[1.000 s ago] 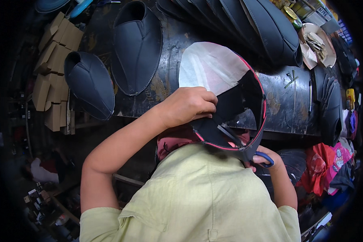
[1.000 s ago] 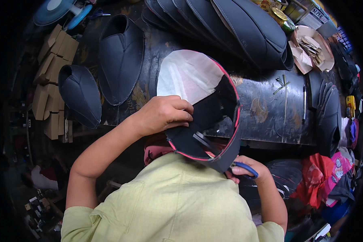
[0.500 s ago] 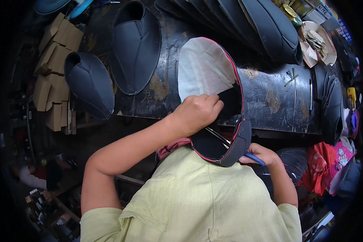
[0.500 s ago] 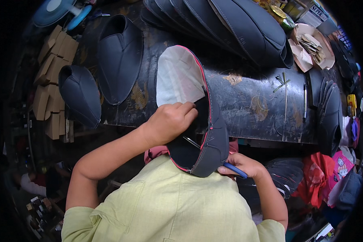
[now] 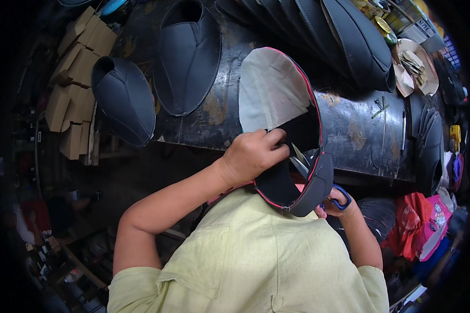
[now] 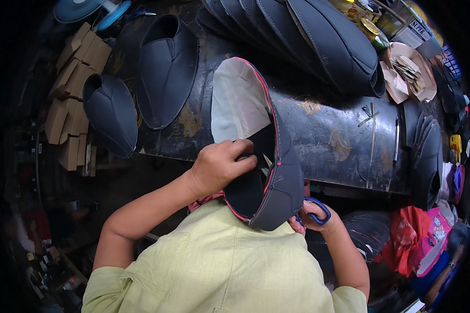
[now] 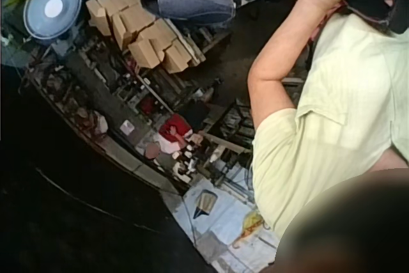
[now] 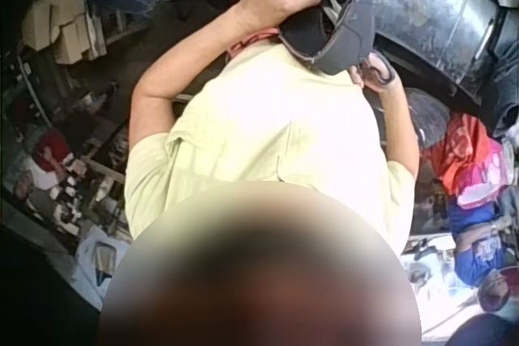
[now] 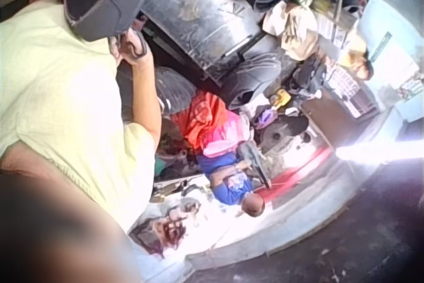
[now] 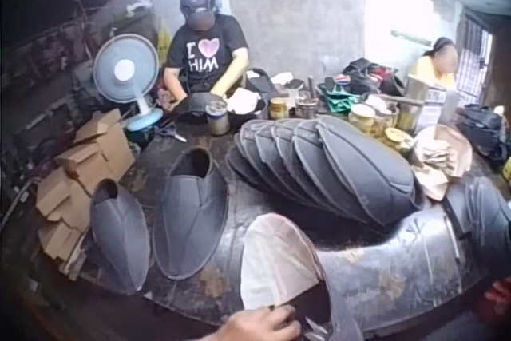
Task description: The person uses scissors to trim excess material from the edges of several black slip-on shoes. They repeatedly pick up a shoe, cut along the seam, and place the trimmed shoe on a stack. The person also briefly handles a cardboard box and a plastic bottle.
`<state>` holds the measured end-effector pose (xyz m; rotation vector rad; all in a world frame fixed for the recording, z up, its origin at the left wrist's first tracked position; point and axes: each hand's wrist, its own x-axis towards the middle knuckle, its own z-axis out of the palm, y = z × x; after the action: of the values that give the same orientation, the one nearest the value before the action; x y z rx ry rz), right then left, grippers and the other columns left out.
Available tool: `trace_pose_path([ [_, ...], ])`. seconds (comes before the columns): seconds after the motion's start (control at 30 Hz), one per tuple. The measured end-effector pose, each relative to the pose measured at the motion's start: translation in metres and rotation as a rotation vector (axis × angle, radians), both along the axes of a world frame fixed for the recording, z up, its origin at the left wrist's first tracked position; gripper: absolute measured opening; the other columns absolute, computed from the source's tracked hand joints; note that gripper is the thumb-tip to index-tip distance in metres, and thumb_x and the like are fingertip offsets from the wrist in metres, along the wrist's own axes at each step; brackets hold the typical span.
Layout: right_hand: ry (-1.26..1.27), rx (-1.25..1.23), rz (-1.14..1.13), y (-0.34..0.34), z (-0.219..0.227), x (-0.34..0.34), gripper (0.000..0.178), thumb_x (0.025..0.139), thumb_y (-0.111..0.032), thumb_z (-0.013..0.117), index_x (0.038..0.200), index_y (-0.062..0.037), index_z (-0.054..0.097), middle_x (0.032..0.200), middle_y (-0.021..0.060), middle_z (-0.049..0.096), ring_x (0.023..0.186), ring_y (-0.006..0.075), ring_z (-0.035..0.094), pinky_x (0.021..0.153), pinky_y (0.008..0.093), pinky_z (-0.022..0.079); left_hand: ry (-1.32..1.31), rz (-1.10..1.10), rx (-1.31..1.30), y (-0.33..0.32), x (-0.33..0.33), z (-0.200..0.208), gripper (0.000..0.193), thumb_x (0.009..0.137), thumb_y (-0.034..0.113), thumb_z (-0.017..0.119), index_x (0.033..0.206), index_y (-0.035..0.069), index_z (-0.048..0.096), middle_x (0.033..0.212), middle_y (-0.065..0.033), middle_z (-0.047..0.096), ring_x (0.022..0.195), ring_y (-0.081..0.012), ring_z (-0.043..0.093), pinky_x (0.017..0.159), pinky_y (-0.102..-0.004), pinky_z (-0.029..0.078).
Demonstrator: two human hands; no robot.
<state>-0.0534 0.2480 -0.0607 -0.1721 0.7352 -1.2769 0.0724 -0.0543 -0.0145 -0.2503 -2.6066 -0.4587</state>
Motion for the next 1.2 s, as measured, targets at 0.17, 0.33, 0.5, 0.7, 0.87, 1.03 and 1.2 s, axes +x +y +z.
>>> trace_pose_path([
  [0.17,0.023,-0.029,-0.031,-0.01,-0.006,-0.001,0.037,0.101,-0.035,0.056,0.089,-0.0013,0.067,0.069,0.0068,0.06,0.062,0.0153,0.057,0.057,0.0268,0.044,0.03,0.005,-0.022,0.001,0.003,-0.003,0.009,0.078,0.012,0.068,0.087,0.013,0.068,0.1,-0.0025,0.063,0.07,-0.0161,0.063,0.059,-0.0298,0.054],
  [0.33,0.091,0.06,-0.078,-0.015,-0.007,0.005,0.038,0.094,-0.036,0.069,0.107,-0.0011,0.069,0.075,0.0109,0.069,0.051,0.0148,0.059,0.045,0.027,0.043,0.052,0.027,0.009,0.001,0.007,-0.009,0.016,0.078,0.011,0.07,0.093,0.013,0.073,0.098,-0.0032,0.066,0.071,-0.0169,0.065,0.058,-0.0294,0.053],
  [0.5,0.102,0.184,-0.041,-0.018,0.006,0.004,0.038,0.091,-0.038,0.072,0.101,-0.002,0.068,0.066,0.0039,0.063,0.05,0.0104,0.055,0.046,0.0234,0.04,0.092,0.062,0.052,0.001,0.01,-0.017,0.019,0.076,0.011,0.072,0.094,0.014,0.076,0.095,-0.0039,0.067,0.072,-0.0173,0.067,0.057,-0.0291,0.053],
  [0.7,0.21,0.191,0.048,-0.025,0.016,-0.004,0.034,0.094,-0.036,0.068,0.094,-0.0022,0.067,0.063,-0.0001,0.059,0.051,0.0076,0.053,0.049,0.0214,0.038,0.14,0.107,0.093,0.002,0.014,-0.024,0.018,0.076,0.012,0.071,0.094,0.015,0.074,0.096,-0.0023,0.066,0.073,-0.0156,0.067,0.059,-0.0275,0.053],
  [0.87,0.195,-0.025,0.043,-0.021,0.009,-0.006,0.048,0.093,-0.03,0.07,0.129,0.0016,0.069,0.066,-0.0014,0.061,0.049,0.0054,0.052,0.046,0.021,0.036,0.144,0.129,0.12,0.003,0.015,-0.028,0.02,0.076,0.012,0.071,0.094,0.017,0.076,0.095,-0.0033,0.065,0.075,-0.0172,0.068,0.059,-0.0283,0.054],
  [1.03,0.036,0.213,0.027,-0.025,0.009,-0.01,0.047,0.092,-0.031,0.071,0.123,0.0031,0.07,0.072,0.0016,0.065,0.051,0.0059,0.054,0.044,0.0218,0.037,0.165,0.131,0.131,0.002,0.015,-0.033,0.02,0.075,0.012,0.072,0.094,0.018,0.076,0.093,-0.0031,0.064,0.074,-0.0172,0.068,0.058,-0.0288,0.054],
  [1.2,0.213,0.219,0.053,-0.033,0.018,-0.014,0.048,0.09,-0.036,0.075,0.118,0.0032,0.071,0.077,0.0043,0.069,0.052,0.0064,0.057,0.043,0.0208,0.04,0.168,0.122,0.126,0.001,0.015,-0.035,0.02,0.075,0.012,0.073,0.094,0.018,0.076,0.092,-0.0028,0.065,0.073,-0.0167,0.068,0.057,-0.0288,0.054],
])
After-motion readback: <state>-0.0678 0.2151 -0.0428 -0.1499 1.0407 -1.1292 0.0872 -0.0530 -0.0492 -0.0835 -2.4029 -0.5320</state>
